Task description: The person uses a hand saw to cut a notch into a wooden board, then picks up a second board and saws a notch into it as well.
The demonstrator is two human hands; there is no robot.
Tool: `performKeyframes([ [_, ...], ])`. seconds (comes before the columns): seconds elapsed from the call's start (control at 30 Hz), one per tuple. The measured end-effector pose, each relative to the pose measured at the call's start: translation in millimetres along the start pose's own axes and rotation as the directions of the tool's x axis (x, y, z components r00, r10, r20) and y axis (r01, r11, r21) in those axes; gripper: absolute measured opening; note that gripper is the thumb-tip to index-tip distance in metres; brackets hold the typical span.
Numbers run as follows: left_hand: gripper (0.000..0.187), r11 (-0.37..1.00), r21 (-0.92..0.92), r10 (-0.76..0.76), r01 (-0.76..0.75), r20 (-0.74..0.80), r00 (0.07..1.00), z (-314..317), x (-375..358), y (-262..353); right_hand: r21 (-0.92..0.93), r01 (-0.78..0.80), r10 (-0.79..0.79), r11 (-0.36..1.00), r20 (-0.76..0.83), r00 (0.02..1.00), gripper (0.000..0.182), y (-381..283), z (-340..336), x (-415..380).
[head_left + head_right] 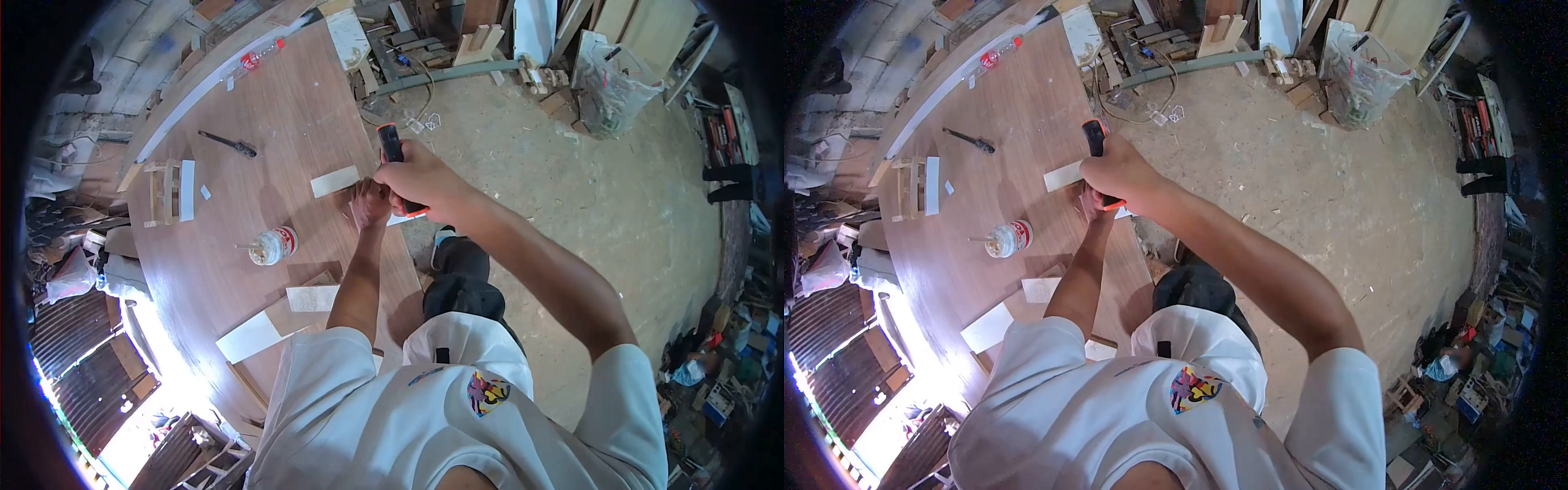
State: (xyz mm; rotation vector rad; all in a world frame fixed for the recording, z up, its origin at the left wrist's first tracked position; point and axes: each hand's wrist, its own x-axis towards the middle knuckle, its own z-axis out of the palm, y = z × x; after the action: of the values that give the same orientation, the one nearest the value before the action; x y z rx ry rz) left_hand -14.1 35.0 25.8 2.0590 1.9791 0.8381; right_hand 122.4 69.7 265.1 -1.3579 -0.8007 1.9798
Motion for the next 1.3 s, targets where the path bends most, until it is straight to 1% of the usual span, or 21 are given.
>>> performKeyframes([
  [0.03,0.013,1.0,0.004,0.026,-0.026,-0.062,0.998,2,-3,-2,0.012,-0.025,0.024,1.0,0.049,0.998,0.009,-5,-4,-9],
  [0.07,0.013,1.0,0.003,0.029,-0.029,-0.064,0.997,5,-1,-4,0.02,-0.045,0.042,0.999,0.098,0.994,0.009,-9,-8,-11],
  [0.1,0.013,0.999,0.033,0.031,-0.03,-0.023,0.999,9,-1,-8,0.021,-0.043,0.041,0.999,0.096,0.995,0.009,-1,-11,-6],
  [0.17,0.013,0.997,0.069,0.03,-0.031,0.021,0.999,6,-4,-9,-0.08,0.003,-0.005,0.997,-0.023,1.0,0.009,39,-18,15],
  [0.23,0.013,0.998,0.046,0.028,-0.031,0.076,0.997,0,2,-2,-0.124,0.047,-0.056,0.991,-0.071,0.996,0.009,76,-17,43],
  [0.3,0.014,0.999,0.024,0.048,-0.049,0.027,0.998,-4,-4,3,-0.167,0.079,-0.097,0.983,-0.103,0.99,0.008,90,-12,59],
  [0.33,0.015,0.997,-0.002,0.074,-0.074,-0.018,0.997,-6,0,3,-0.22,0.055,-0.08,0.974,-0.11,0.991,0.008,90,-11,69],
  [0.37,0.019,0.996,0.014,0.093,-0.093,0.001,0.996,0,-1,-4,-0.263,0.017,-0.052,0.965,-0.128,0.99,0.007,95,-10,73],
  [0.4,0.019,0.995,0.013,0.103,-0.103,0.004,0.995,1,3,-5,-0.257,0.021,-0.057,0.966,-0.134,0.989,0.007,89,-11,70],
  [0.47,0.017,0.993,-0.002,0.115,-0.115,-0.009,0.993,0,1,-4,-0.12,0.037,-0.049,0.992,-0.104,0.993,0.007,69,-11,50],
  [0.5,0.017,0.995,0.0,0.103,-0.103,-0.005,0.995,0,-4,-6,-0.123,0.026,-0.038,0.992,-0.098,0.994,0.007,58,-9,43],
  [0.57,0.013,1.0,-0.012,0.016,-0.015,0.059,0.998,2,-3,-5,-0.026,0.025,-0.024,0.999,0.01,1.0,0.007,30,-8,30],
  [0.67,0.01,0.999,-0.014,0.03,-0.03,-0.029,0.999,9,-1,-7,0.044,-0.005,0.003,0.999,0.047,0.999,0.008,2,-11,-4],
  [0.8,0.01,1.0,0.004,0.016,-0.016,-0.007,1.0,5,-1,-4,0.008,-0.021,0.021,1.0,0.022,1.0,0.008,36,-15,10],
  [0.87,0.01,0.999,0.013,0.035,-0.036,0.029,0.999,2,2,1,-0.142,0.113,-0.13,0.983,-0.116,0.985,0.008,88,-17,42],
  [0.93,0.012,0.999,0.037,0.036,-0.038,0.062,0.997,0,6,-1,-0.174,0.126,-0.142,0.977,-0.081,0.987,0.008,86,-11,60],
  [1.0,0.015,0.996,-0.033,0.078,-0.079,-0.014,0.997,1,0,-4,-0.179,0.016,-0.038,0.984,-0.121,0.992,0.007,90,-12,67],
  [1.07,0.016,0.998,-0.034,0.058,-0.058,-0.001,0.998,8,1,-6,-0.187,-0.02,-0.002,0.982,-0.12,0.993,0.007,90,-17,66],
  [1.13,0.017,0.997,0.026,0.072,-0.073,0.041,0.997,8,0,-9,-0.092,0.056,-0.066,0.994,-0.108,0.992,0.009,77,-10,50],
  [1.27,0.014,0.995,-0.013,0.095,-0.095,0.032,0.995,6,-1,-9,0.012,0.013,-0.012,1.0,-0.027,1.0,0.012,28,-6,18],
  [1.3,0.012,0.999,-0.006,0.048,-0.048,0.028,0.998,3,-3,-6,0.045,-0.019,0.018,0.999,0.018,1.0,0.013,13,-6,0],
])
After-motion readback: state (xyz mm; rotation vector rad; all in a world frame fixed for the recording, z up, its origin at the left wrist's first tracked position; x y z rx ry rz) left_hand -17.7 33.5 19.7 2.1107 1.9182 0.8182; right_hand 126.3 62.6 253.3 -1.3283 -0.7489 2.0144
